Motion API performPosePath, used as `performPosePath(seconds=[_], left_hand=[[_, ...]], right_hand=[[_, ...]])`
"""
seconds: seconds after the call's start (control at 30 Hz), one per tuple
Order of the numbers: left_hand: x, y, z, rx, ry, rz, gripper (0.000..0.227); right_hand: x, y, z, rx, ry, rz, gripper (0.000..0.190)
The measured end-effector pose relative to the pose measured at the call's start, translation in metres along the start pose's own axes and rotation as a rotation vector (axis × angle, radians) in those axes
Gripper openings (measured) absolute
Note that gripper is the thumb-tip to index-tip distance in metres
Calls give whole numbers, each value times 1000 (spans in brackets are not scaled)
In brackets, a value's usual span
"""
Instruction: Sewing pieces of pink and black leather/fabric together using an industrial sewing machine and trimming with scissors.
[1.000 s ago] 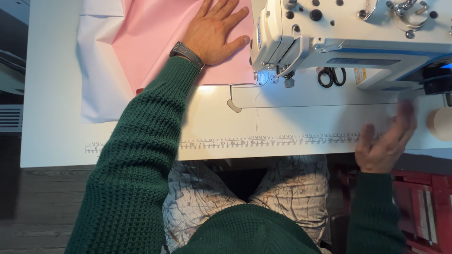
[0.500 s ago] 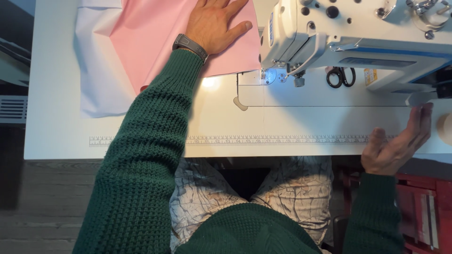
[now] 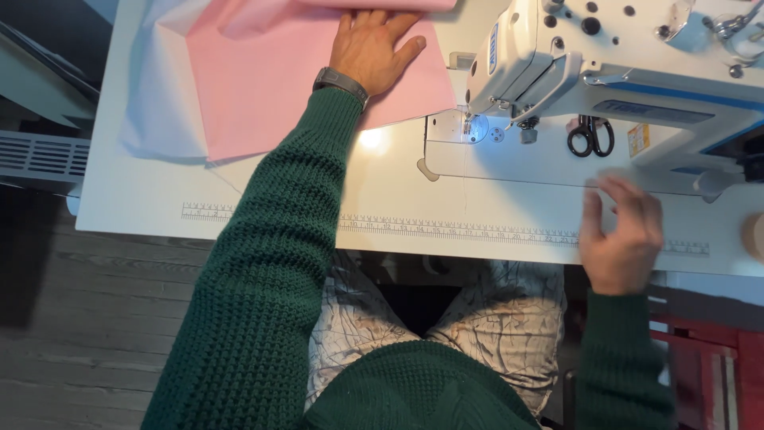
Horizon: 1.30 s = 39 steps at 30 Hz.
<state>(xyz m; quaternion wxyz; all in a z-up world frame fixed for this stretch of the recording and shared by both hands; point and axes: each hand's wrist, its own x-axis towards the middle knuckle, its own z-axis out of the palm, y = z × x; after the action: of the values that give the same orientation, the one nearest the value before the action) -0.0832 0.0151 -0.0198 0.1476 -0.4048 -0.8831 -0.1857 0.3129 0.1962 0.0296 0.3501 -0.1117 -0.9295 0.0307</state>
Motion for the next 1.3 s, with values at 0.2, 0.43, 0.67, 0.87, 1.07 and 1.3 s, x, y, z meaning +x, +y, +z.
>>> performPosePath(seconds=[0.2, 0.43, 0.67, 0.87, 1.07, 1.3], left_hand=[[-20, 4, -18, 2, -102, -156, 56], [-46, 6, -36, 13, -71, -300, 58], [-66, 12, -53, -27, -103, -434, 62], [-79, 5, -53, 81, -58, -487, 61], [-81, 4, -67, 65, -102, -565, 62], [-84, -3, -68, 86, -78, -615, 61]], right_hand=[[31, 14, 35, -145, -46, 25, 22], [37, 39, 61, -253, -65, 143, 18], [56, 39, 53, -294, -185, 155, 23], [67, 47, 53, -283, -456, 342, 41], [59, 40, 33, -292, -585, 468, 34], [30, 31, 4, -450, -681, 422, 59]])
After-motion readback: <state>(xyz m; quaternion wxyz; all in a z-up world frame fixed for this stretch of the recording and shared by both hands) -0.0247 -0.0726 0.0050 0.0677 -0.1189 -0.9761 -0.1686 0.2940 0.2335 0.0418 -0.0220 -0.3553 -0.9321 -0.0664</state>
